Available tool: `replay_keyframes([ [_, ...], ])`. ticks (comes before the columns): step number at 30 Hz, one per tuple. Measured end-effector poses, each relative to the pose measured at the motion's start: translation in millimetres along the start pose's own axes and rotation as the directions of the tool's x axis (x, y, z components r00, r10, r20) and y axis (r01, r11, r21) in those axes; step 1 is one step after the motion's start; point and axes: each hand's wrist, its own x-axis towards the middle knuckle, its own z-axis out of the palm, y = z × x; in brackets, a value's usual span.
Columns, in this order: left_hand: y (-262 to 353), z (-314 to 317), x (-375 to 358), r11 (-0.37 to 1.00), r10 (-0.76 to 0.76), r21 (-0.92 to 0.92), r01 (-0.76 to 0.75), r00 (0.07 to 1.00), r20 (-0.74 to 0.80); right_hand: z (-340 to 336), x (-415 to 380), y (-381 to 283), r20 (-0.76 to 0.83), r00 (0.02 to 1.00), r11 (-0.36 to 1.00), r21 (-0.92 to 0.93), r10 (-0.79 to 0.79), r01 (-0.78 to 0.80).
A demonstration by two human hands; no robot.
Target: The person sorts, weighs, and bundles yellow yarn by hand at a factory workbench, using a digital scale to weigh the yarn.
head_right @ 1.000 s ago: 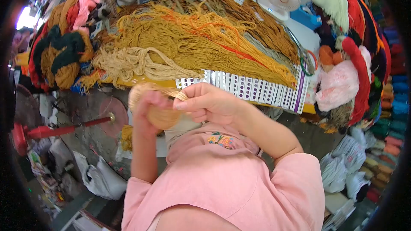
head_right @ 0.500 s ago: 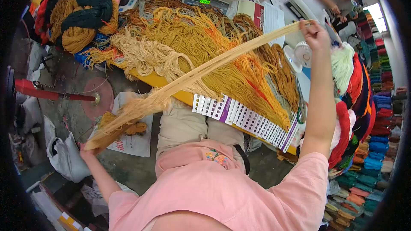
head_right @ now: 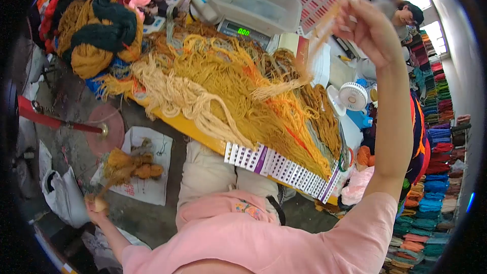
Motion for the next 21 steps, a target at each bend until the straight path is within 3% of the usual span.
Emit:
replay_keyframes([
  [1, -20.6, 8.6, -7.3, 0.999, -0.041, 0.001, 0.041, 0.992, 0.121, 4.8, 8.6, -13.0, 0.044, 0.997, 0.997, 0.042, -0.059, 0.057],
  [2, -39.9, 38.7, -33.1, 0.995, -0.086, 0.066, 0.079, 0.991, 0.107, -21.9, 32.7, -27.6, 0.141, 0.988, 0.985, 0.167, -0.064, 0.040],
  [3, -56.2, 67.0, -57.2, 0.985, -0.129, 0.127, 0.117, 0.988, 0.087, -39.7, 52.8, -37.9, 0.176, 0.978, 0.985, 0.146, -0.113, 0.087],
  [4, -64.2, 73.2, -68.3, 0.982, -0.158, 0.126, 0.138, 0.973, 0.166, -57.6, 72.8, -47.9, 0.218, 0.963, 0.983, 0.122, -0.159, 0.135],
  [5, -70.6, 70.3, -74.6, 0.980, -0.183, 0.124, 0.158, 0.954, 0.239, -89.9, 93.2, -54.8, 0.169, 0.982, 0.989, 0.129, -0.089, 0.067],
  [6, -74.7, 45.9, -60.4, 0.959, -0.277, 0.056, 0.276, 0.888, 0.368, -105.8, 104.6, -61.3, -0.031, 0.998, 0.996, 0.065, -0.054, 0.056],
  [7, -78.5, 51.7, -68.7, 0.955, -0.296, 0.098, 0.279, 0.912, 0.285, -121.2, 113.8, -68.6, -0.232, 0.972, 0.999, 0.008, -0.033, 0.036],
  [8, -78.5, 65.5, -88.7, 0.948, -0.308, 0.142, 0.283, 0.930, 0.200, -137.5, 118.5, -76.7, -0.316, 0.944, 0.991, -0.117, -0.097, 0.063],
  [9, -80.5, 91.1, -111.4, 0.949, -0.284, 0.168, 0.266, 0.954, 0.093, -141.1, 123.6, -82.2, -0.393, 0.892, 0.968, -0.196, -0.222, 0.154],
  [10, -86.4, 109.1, -129.7, 0.936, -0.322, 0.178, 0.304, 0.943, 0.085, -145.6, 126.1, -85.5, -0.465, 0.818, 0.933, -0.277, -0.339, 0.230],
  [11, -89.0, 133.5, -138.5, 0.916, -0.363, 0.213, 0.339, 0.927, 0.088, -147.6, 134.2, -86.1, -0.217, 0.817, 0.714, -0.633, -0.534, 0.298],
  [12, -92.1, 150.0, -146.2, 0.897, -0.436, 0.158, 0.412, 0.885, 0.166, -131.2, 143.6, -82.0, -0.116, 0.894, 0.698, -0.671, -0.433, 0.251],
  [13, -101.8, 137.4, -125.4, 0.876, -0.482, 0.136, 0.463, 0.852, 0.204, -101.0, 148.9, -57.9, -0.253, 0.859, 0.740, -0.644, -0.446, 0.194],
  [14, -111.9, 124.6, -105.2, 0.850, -0.526, 0.114, 0.514, 0.816, 0.240, -71.0, 145.5, -42.8, -0.083, 0.904, 0.532, -0.829, -0.420, 0.171],
  [15, -116.2, 147.2, -116.8, 0.769, -0.636, 0.097, 0.632, 0.741, 0.215, -83.7, 173.1, -10.4, 0.194, 0.856, 0.245, -0.907, -0.480, 0.343],
  [16, -124.9, 179.4, -136.6, 0.776, -0.603, 0.292, 0.559, 0.794, 0.082, -50.4, 164.7, 16.0, 0.056, 0.874, 0.339, -0.908, -0.483, 0.246],
  [17, -130.2, 199.7, -148.9, 0.732, -0.533, 0.479, 0.484, 0.845, -0.039, -23.6, 151.1, 42.3, 0.172, 0.809, 0.063, -0.966, -0.561, 0.249],
  [18, -138.9, 181.8, -129.4, 0.675, -0.723, 0.406, 0.616, 0.663, 0.197, -16.5, 156.8, 76.6, 0.069, 0.895, 0.135, -0.981, -0.440, 0.142],
  [19, -142.5, 193.9, -141.1, 0.646, -0.761, 0.430, 0.631, 0.570, 0.308, 1.6, 137.2, 92.4, 0.239, 0.914, -0.141, -0.969, -0.327, 0.203],
  [20, -148.2, 210.3, -158.5, 0.617, -0.785, 0.457, 0.641, 0.464, 0.409, 9.6, 143.5, 132.6, -0.146, 0.978, -0.100, -0.982, -0.150, -0.162],
  [21, -149.9, 217.0, -165.5, 0.604, -0.794, 0.524, 0.601, 0.392, 0.465, 11.6, 130.8, 160.6, -0.110, 0.994, -0.120, -0.986, -0.027, -0.113],
])
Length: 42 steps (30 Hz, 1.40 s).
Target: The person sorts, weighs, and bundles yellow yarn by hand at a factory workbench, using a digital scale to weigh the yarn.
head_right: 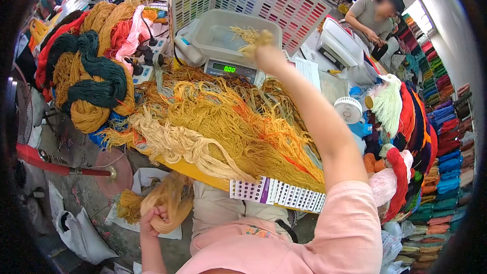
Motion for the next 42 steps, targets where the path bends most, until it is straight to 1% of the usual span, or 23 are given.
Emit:
replay_keyframes([
  [1, -1.5, 9.7, 1.7, 0.997, -0.028, 0.077, 0.021, 0.996, 0.087, 8.8, -20.8, -3.1, 0.036, 0.994, 0.992, 0.073, -0.101, 0.098],
  [3, -5.0, 57.7, 7.0, 0.991, -0.101, -0.051, 0.124, 0.942, 0.321, 26.9, -59.2, -14.2, -0.447, 0.894, 0.901, 0.384, -0.010, 0.202],
  [5, -10.5, 81.6, 17.5, 0.986, -0.105, -0.061, 0.153, 0.870, 0.481, 36.8, -92.5, -26.3, -0.423, 0.878, 0.687, 0.707, 0.224, 0.165],
  [6, -12.0, 105.6, 20.0, 0.996, -0.078, -0.008, 0.092, 0.888, 0.453, 49.3, -110.1, -32.2, -0.365, 0.899, 0.606, 0.780, 0.243, 0.153],
  [7, -18.6, 107.4, 29.2, 0.986, -0.106, -0.063, 0.152, 0.880, 0.464, 62.0, -129.3, -39.2, -0.305, 0.917, 0.516, 0.846, 0.258, 0.136],
  [8, -24.2, 109.1, 38.8, 0.971, -0.132, -0.115, 0.211, 0.869, 0.476, 63.9, -150.6, -50.8, -0.248, 0.947, 0.510, 0.853, 0.204, 0.114],
  [9, -22.0, 132.6, 47.4, 0.972, -0.227, 0.023, 0.234, 0.906, 0.358, 64.0, -170.6, -63.9, -0.191, 0.970, 0.505, 0.859, 0.149, 0.091],
  [11, -29.7, 159.3, 61.7, 0.960, -0.184, 0.246, 0.135, 0.965, 0.186, 68.2, -202.0, -87.5, -0.257, 0.966, 0.481, 0.852, 0.040, 0.207],
  [12, -35.2, 171.0, 64.7, 0.950, -0.134, 0.300, 0.085, 0.980, 0.145, 64.8, -214.0, -98.3, -0.183, 0.982, 0.385, 0.910, 0.045, 0.152],
  [14, -44.2, 188.6, 68.9, 0.953, -0.067, 0.301, 0.024, 0.989, 0.131, 53.7, -233.1, -114.3, -0.031, 0.998, 0.192, 0.981, 0.049, 0.021],
  [16, -48.9, 187.2, 70.9, 0.965, 0.018, 0.255, -0.058, 0.987, 0.157, 48.0, -243.5, -120.2, 0.012, 1.000, 0.106, 0.994, 0.002, -0.012],
  [18, -57.3, 181.5, 76.5, 0.965, 0.088, 0.237, -0.114, 0.989, 0.121, 43.4, -249.1, -123.7, -0.040, 0.999, 0.030, 0.999, 0.027, 0.039],
  [20, -62.1, 182.3, 75.3, 0.960, 0.154, 0.223, -0.169, 0.985, 0.082, 29.4, -255.1, -123.2, 0.098, 0.995, -0.132, 0.986, -0.024, -0.101],
  [23, -65.6, 189.1, 70.8, 0.943, 0.207, 0.222, -0.249, 0.958, 0.198, 18.9, -256.3, -127.3, 0.114, 0.993, -0.181, 0.976, -0.037, -0.118],
  [27, -65.0, 195.9, 67.1, 0.964, 0.112, 0.205, -0.167, 0.960, 0.257, 20.3, -255.9, -136.6, 0.148, 0.987, -0.277, 0.947, -0.070, -0.162],
  [28, -64.5, 195.7, 67.1, 0.967, 0.069, 0.212, -0.143, 0.944, 0.323, 22.6, -256.0, -136.8, 0.150, 0.986, -0.278, 0.947, -0.069, -0.163],
  [30, -64.7, 196.3, 66.7, 0.969, 0.022, 0.220, -0.115, 0.923, 0.384, 26.9, -257.1, -137.1, 0.083, 0.992, -0.131, 0.987, -0.100, -0.096],
  [36, -69.1, 188.3, 74.4, 0.981, -0.004, 0.184, -0.068, 0.931, 0.366, 23.0, -253.1, -132.4, 0.165, 0.977, -0.214, 0.958, -0.138, -0.192],
  [37, -70.4, 185.0, 76.7, 0.957, 0.047, 0.256, -0.135, 0.945, 0.323, 24.5, -249.5, -130.4, 0.166, 0.976, -0.212, 0.958, -0.141, -0.194],
  [39, -67.7, 183.7, 74.6, 0.923, 0.102, 0.330, -0.196, 0.954, 0.281, 28.3, -235.1, -122.2, -0.008, 0.986, -0.175, 0.984, -0.169, -0.022],
  [40, -62.4, 186.9, 69.2, 0.939, 0.118, 0.294, -0.177, 0.971, 0.207, 23.5, -222.0, -107.2, -0.104, 0.983, 0.146, 0.981, -0.150, 0.126],
  [41, -57.9, 187.1, 65.9, 0.954, 0.131, 0.254, -0.161, 0.983, 0.132, 30.8, -203.7, -96.1, -0.108, 0.991, 0.223, 0.967, -0.073, 0.122],
  [42, -54.2, 173.6, 67.0, 0.954, 0.104, 0.257, -0.154, 0.975, 0.198, 37.7, -182.8, -84.2, -0.120, 0.993, 0.299, 0.948, 0.004, 0.113],
])
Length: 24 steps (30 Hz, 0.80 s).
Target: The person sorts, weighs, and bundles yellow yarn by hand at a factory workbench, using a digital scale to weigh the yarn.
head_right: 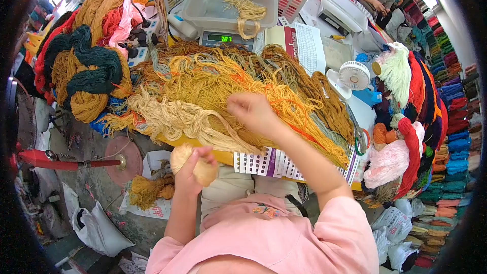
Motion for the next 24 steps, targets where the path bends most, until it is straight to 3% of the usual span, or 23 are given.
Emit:
replay_keyframes([
  [2, 5.0, -17.7, -13.8, 0.975, -0.008, -0.222, 0.026, 0.997, 0.083, -29.3, 48.1, 8.9, -0.082, 0.994, 0.930, -0.354, 0.073, -0.098],
  [3, 8.8, -25.1, -20.3, 0.969, -0.026, -0.240, 0.050, 0.995, 0.100, -39.2, 72.5, 24.3, -0.119, 0.992, 0.884, -0.460, 0.035, -0.086],
  [4, 10.8, -30.5, -27.1, 0.970, -0.019, -0.238, 0.042, 0.995, 0.098, -44.6, 94.6, 38.6, -0.151, 0.988, 0.826, -0.558, -0.006, -0.080],
  [6, 14.1, -38.9, -41.1, 0.908, -0.021, -0.408, 0.099, 0.981, 0.192, -47.4, 127.0, 41.8, -0.167, 0.982, 0.634, -0.751, 0.090, -0.186],
  [7, 15.3, -41.3, -45.9, 0.902, 0.006, -0.422, 0.087, 0.977, 0.214, -43.1, 137.6, 49.4, -0.167, 0.982, 0.646, -0.741, 0.091, -0.185],
  [8, 18.5, -42.9, -48.4, 0.908, 0.001, -0.410, 0.086, 0.978, 0.207, -34.8, 143.0, 50.7, -0.145, 0.981, 0.658, -0.727, 0.130, -0.195],
  [9, 21.1, -44.2, -50.7, 0.893, 0.108, -0.450, 0.010, 0.966, 0.236, -28.1, 143.7, 53.1, -0.124, 0.977, 0.668, -0.714, 0.173, -0.209],
  [10, 22.7, -45.3, -52.4, 0.867, 0.211, -0.494, -0.057, 0.942, 0.262, -12.1, 136.1, 57.9, -0.043, 0.988, 0.797, -0.585, 0.149, -0.146],
  [11, 25.8, -50.9, -50.1, 0.841, 0.308, -0.535, -0.083, 0.886, 0.348, 13.1, 113.9, 43.9, -0.076, 0.995, 0.894, -0.440, 0.057, -0.085],
  [12, 30.6, -50.5, -48.7, 0.808, 0.366, -0.577, -0.116, 0.867, 0.337, 41.4, 90.6, 36.8, 0.189, 0.966, 0.924, -0.370, 0.179, -0.099],
  [13, 35.6, -48.3, -48.7, 0.769, 0.422, -0.621, -0.151, 0.850, 0.315, 67.5, 39.6, 23.4, 0.366, 0.929, 0.938, -0.303, -0.048, 0.168],
  [14, 40.7, -47.1, -49.4, 0.755, 0.437, -0.636, -0.156, 0.844, 0.311, 79.8, -2.5, -1.5, 0.567, 0.795, 0.976, 0.099, -0.217, 0.196],
  [15, 46.4, -41.7, -47.7, 0.753, 0.433, -0.646, -0.126, 0.834, 0.342, 85.7, -36.4, -17.5, 0.783, 0.508, 0.921, 0.207, -0.358, 0.329],
  [16, 51.8, -37.9, -45.5, 0.754, 0.428, -0.650, -0.098, 0.824, 0.372, 90.7, -68.2, -26.0, 0.866, 0.407, 0.940, 0.178, -0.289, 0.290],
  [17, 52.8, -37.7, -46.7, 0.777, 0.418, -0.618, -0.119, 0.831, 0.366, 82.4, -82.2, -41.6, 0.829, 0.511, 0.965, 0.122, -0.227, 0.230],
  [19, 54.1, -31.4, -44.8, 0.829, 0.416, -0.533, -0.166, 0.820, 0.392, 87.5, -74.8, -24.7, 0.501, 0.762, 0.910, 0.178, -0.410, 0.373],
  [21, 48.5, -12.2, -42.1, 0.851, 0.436, -0.479, -0.216, 0.800, 0.413, 69.5, -51.8, -17.7, 0.276, 0.953, 0.991, 0.057, -0.128, 0.117],
  [23, 36.9, -10.2, -44.9, 0.859, 0.406, -0.472, -0.197, 0.824, 0.396, 39.0, -29.7, -38.6, 0.365, 0.930, 0.992, 0.101, 0.035, -0.077],
  [24, 31.3, -9.7, -47.1, 0.865, 0.385, -0.463, -0.190, 0.844, 0.373, 31.6, -26.9, -53.9, 0.335, 0.942, 0.990, 0.137, -0.013, -0.035],
])
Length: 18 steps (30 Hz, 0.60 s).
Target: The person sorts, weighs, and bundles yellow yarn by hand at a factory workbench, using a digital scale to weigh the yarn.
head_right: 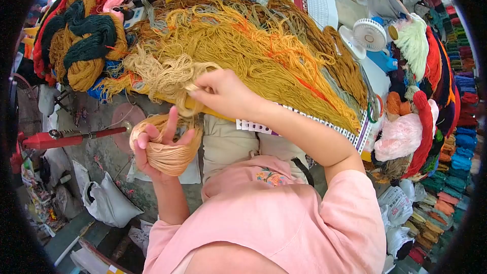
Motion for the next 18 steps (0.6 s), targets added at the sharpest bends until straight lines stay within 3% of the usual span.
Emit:
replay_keyframes([
  [2, -10.4, 1.7, -7.4, 1.000, -0.004, -0.013, 0.004, 0.999, -0.047, 2.2, -1.2, -25.3, -0.039, 0.995, 0.994, 0.056, -0.087, 0.089],
  [4, -16.9, -0.3, -14.4, 0.999, -0.047, 0.004, 0.047, 0.995, -0.089, 10.7, -11.0, -28.0, 0.144, 0.966, 0.977, 0.001, -0.213, 0.215],
  [5, -16.5, -2.1, -18.3, 0.998, -0.043, 0.048, 0.049, 0.992, -0.119, 7.6, -16.2, -35.4, 0.352, 0.918, 0.895, -0.326, -0.186, 0.306],
  [8, -19.7, 1.1, -16.9, 0.997, -0.020, 0.067, 0.027, 0.994, -0.107, 6.4, -34.8, -30.6, 0.385, 0.908, 0.897, -0.322, -0.166, 0.301],
  [9, -22.4, 7.1, -14.5, 0.999, -0.043, -0.030, 0.041, 0.996, -0.073, 2.6, -38.6, -23.4, 0.304, 0.940, 0.931, -0.274, -0.154, 0.241],
  [11, -26.0, 8.1, -13.8, 0.997, -0.077, -0.002, 0.078, 0.989, -0.124, -4.3, -46.3, -10.7, 0.083, 0.965, 0.961, -0.102, -0.249, 0.257],
  [12, -28.6, 8.2, -13.3, 0.993, -0.111, 0.023, 0.117, 0.977, -0.180, -8.7, -51.9, -11.1, 0.083, 0.991, 0.995, 0.012, -0.102, 0.101],
  [13, -36.5, 6.1, -10.8, 0.993, -0.107, 0.045, 0.112, 0.989, -0.098, -6.9, -56.3, -12.2, 0.075, 0.992, 0.995, 0.010, -0.100, 0.099],
  [15, -44.5, 25.2, -1.6, 0.948, -0.167, 0.233, 0.219, 0.961, -0.222, 1.9, -66.0, -16.2, 0.057, 0.998, 0.946, 0.321, 0.039, -0.056],
  [16, -47.1, 19.9, -0.5, 0.895, -0.189, 0.353, 0.274, 0.948, -0.256, 6.6, -67.9, -18.1, 0.050, 0.998, 0.924, 0.377, 0.047, -0.062],
  [18, -48.6, 22.1, 3.3, 0.910, -0.227, 0.302, 0.285, 0.950, -0.213, 8.7, -69.2, -18.1, 0.060, 0.990, 0.876, 0.462, 0.125, -0.138],
])
